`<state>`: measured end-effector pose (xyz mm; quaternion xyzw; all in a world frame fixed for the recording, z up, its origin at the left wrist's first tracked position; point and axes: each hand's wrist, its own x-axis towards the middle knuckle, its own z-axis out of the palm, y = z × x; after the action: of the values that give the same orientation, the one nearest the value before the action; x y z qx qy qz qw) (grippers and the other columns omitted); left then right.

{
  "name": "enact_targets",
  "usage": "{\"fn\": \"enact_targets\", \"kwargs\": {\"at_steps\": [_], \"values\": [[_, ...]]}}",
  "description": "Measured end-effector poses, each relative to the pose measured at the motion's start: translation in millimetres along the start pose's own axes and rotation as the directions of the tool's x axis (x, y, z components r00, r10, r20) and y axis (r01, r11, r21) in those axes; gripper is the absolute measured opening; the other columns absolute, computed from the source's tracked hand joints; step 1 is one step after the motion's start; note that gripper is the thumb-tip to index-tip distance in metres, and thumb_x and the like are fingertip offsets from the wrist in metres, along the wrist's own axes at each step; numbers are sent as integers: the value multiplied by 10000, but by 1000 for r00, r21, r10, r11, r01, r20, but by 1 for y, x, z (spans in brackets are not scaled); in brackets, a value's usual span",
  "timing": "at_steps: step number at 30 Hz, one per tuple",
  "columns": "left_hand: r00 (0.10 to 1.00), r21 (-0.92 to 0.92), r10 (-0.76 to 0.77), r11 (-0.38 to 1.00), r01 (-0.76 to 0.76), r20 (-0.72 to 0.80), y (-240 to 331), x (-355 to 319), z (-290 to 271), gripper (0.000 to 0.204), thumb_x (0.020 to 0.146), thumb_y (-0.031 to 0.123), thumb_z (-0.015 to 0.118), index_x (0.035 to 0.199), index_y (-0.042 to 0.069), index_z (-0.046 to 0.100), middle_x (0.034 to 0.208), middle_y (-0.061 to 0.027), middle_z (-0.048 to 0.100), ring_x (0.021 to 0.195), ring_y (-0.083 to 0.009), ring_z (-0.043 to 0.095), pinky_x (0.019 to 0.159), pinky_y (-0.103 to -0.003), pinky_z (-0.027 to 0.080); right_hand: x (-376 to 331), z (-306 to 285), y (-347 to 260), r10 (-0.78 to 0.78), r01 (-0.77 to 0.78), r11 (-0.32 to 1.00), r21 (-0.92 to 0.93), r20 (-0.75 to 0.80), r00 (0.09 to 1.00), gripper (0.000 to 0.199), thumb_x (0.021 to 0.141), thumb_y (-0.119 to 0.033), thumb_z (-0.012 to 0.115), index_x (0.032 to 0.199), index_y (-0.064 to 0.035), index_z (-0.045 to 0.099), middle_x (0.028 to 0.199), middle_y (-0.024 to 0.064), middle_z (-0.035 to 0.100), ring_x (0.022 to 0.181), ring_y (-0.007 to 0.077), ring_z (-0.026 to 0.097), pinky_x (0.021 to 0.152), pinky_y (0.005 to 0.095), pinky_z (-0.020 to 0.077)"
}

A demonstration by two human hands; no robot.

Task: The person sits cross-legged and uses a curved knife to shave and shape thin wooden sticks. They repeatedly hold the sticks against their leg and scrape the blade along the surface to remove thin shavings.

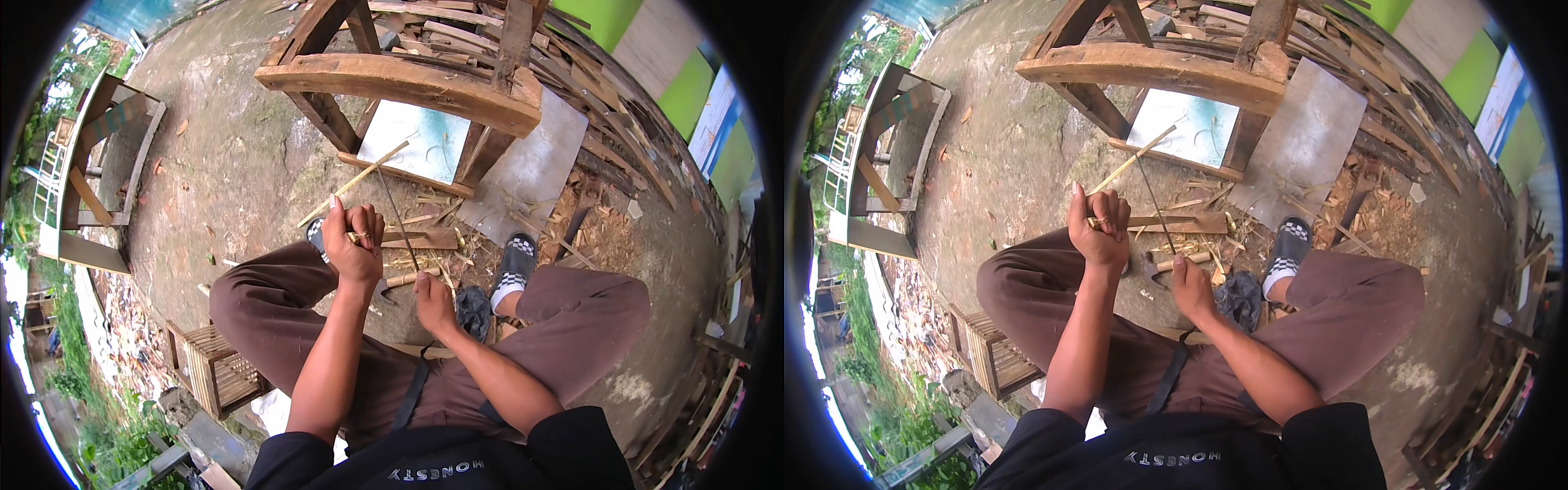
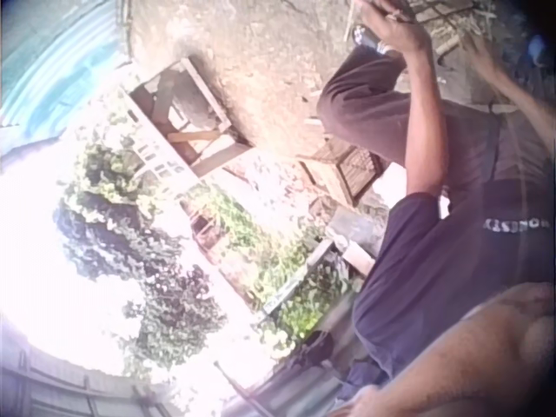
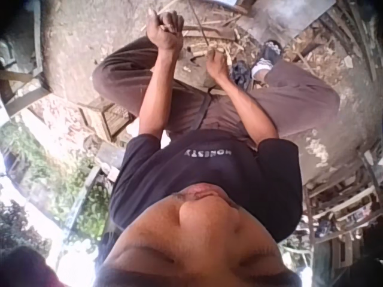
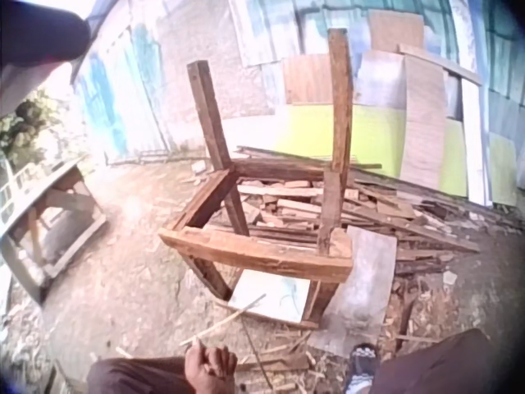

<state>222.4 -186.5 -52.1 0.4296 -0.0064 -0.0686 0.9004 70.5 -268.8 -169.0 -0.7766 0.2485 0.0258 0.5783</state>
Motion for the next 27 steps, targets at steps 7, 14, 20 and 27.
{"fn": "enact_targets", "kwargs": {"at_steps": [7, 14, 20, 27], "values": [[1000, 37, -16, 999, 16, -1, -1, 5, 7, 663, 1087, 386, 347, 481, 119, 313, 419, 6, 255, 376, -117, 209, 399, -276, 181, 2, -12, -17, -85, 90, 992, 88, -60, 995, 482, 1071, -348, 389, 873, 40, 597, 767, 294, 621, 796, 527, 597, 711, 552, 454], [999, 45, -42, 998, 42, 7, 0, 4, 6, 670, 1080, 408, 361, 476, 125, 293, 418, 9, 238, 374, -117, 196, 403, -268, 174, 7, -2, 4, 16, -15, 996, -84, 5, 1000, 443, 1067, -325, 406, 891, 45, 575, 763, 311, 603, 790, 538, 585, 710, 585, 420], [999, 52, -39, 998, 37, 27, 0, -3, 0, 666, 1082, 408, 348, 481, 127, 290, 422, 11, 235, 370, -115, 200, 400, -269, 166, 0, -19, -31, -79, 82, 985, 151, -21, 997, 488, 1070, -337, 383, 928, 65, 620, 842, 333, 631, 856, 544, 600, 748, 577, 446], [998, -20, -49, 999, 48, -35, 4, -1, -5, 652, 1087, 391, 330, 488, 134, 306, 425, 11, 244, 371, -119, 201, 386, -262, 197, 11, -4, 1, 64, -54, 987, -152, 62, 996, 436, 1069, -309, 390, 964, 56, 605, 826, 319, 636, 858, 535, 606, 754, 566, 449]]}}
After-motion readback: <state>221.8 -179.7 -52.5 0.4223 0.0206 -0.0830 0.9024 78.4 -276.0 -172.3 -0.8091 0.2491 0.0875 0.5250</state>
